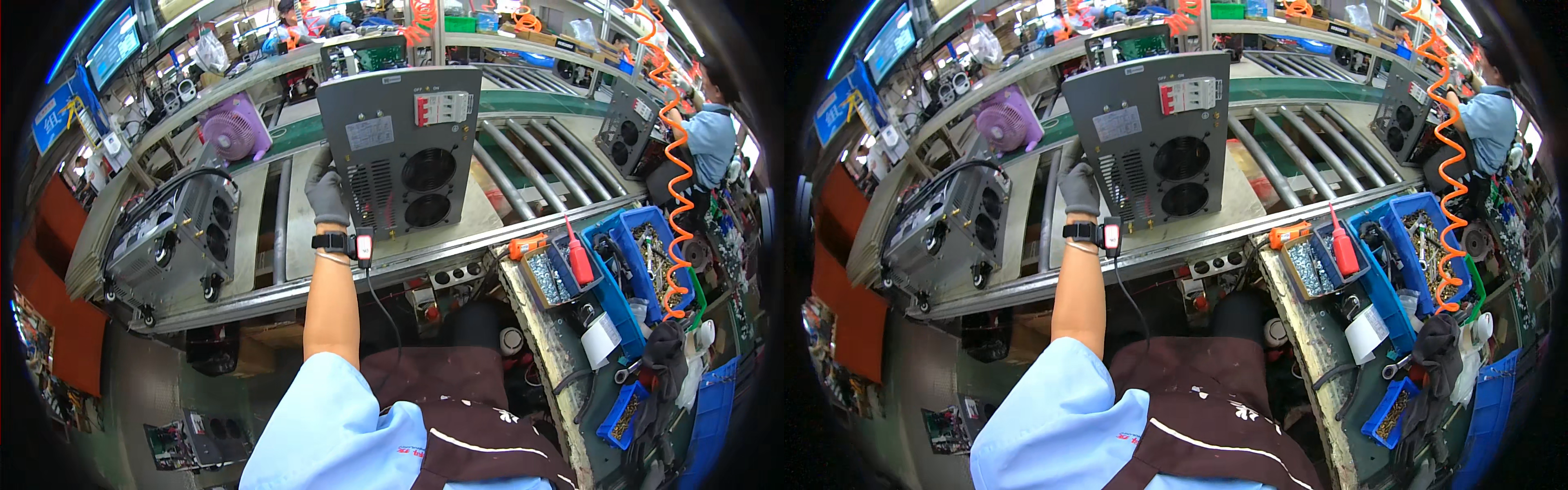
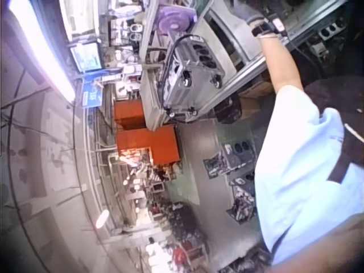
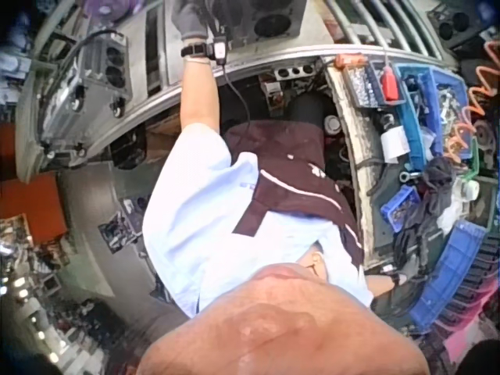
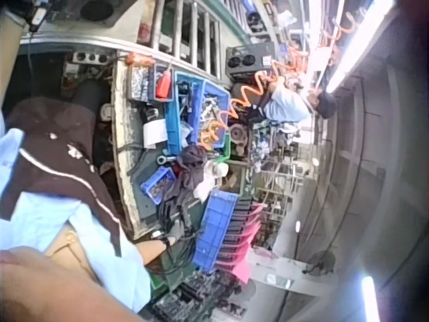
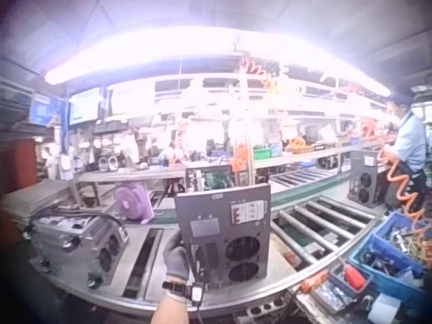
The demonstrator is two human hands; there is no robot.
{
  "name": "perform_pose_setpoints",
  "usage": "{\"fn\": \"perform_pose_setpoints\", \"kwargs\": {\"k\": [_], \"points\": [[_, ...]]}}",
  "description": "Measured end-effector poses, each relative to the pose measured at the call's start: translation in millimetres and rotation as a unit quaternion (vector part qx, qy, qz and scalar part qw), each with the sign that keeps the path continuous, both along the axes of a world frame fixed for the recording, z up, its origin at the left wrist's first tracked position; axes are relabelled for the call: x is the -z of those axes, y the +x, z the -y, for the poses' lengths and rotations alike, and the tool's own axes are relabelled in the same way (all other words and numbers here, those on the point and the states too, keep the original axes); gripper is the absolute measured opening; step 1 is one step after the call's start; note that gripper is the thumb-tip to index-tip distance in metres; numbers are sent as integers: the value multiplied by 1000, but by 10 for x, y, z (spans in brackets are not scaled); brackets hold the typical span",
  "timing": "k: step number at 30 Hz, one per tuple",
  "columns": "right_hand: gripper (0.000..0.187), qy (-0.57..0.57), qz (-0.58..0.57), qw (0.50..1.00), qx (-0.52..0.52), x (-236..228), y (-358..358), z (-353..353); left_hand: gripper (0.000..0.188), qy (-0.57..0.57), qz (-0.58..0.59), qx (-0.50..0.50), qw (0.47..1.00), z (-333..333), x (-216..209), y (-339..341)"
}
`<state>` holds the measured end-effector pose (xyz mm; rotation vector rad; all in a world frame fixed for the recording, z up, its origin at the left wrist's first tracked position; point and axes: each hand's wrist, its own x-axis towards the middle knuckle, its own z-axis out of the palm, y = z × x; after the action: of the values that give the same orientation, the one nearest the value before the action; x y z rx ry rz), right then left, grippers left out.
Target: Assembling internal components and wiring for an industrial power electronics unit on a factory assembly line.
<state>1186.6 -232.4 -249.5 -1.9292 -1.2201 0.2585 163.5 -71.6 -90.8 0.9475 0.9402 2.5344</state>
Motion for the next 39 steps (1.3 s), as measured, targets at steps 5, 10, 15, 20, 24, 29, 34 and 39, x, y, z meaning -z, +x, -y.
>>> {"fn": "perform_pose_setpoints", "kwargs": {"k": [5,10,15,20,24,29,34,39], "points": [[41,-82,10,996,32,219,132,144,63,21,15,3,1000,-69,94,-99],[42,-114,143,976,118,-605,-486,-133,62,12,0,-35,999,85,47,34],[45,11,200,973,113,-1129,-965,-386,49,-207,-295,-408,839,237,524,551],[40,65,57,986,141,-1106,-1018,449,39,-309,-603,144,721,442,1210,1391],[47,-22,160,961,225,-1508,-1909,-368,45,-487,-522,349,606,989,1334,1357],[38,-36,95,915,390,-1429,-1059,548,52,-490,-555,358,569,752,1386,1065],[48,-280,63,854,435,-1228,-767,796,57,-474,-626,337,520,503,1012,1547],[61,-251,35,841,478,-465,-515,503,50,-447,-627,373,518,326,1138,1800]]}}
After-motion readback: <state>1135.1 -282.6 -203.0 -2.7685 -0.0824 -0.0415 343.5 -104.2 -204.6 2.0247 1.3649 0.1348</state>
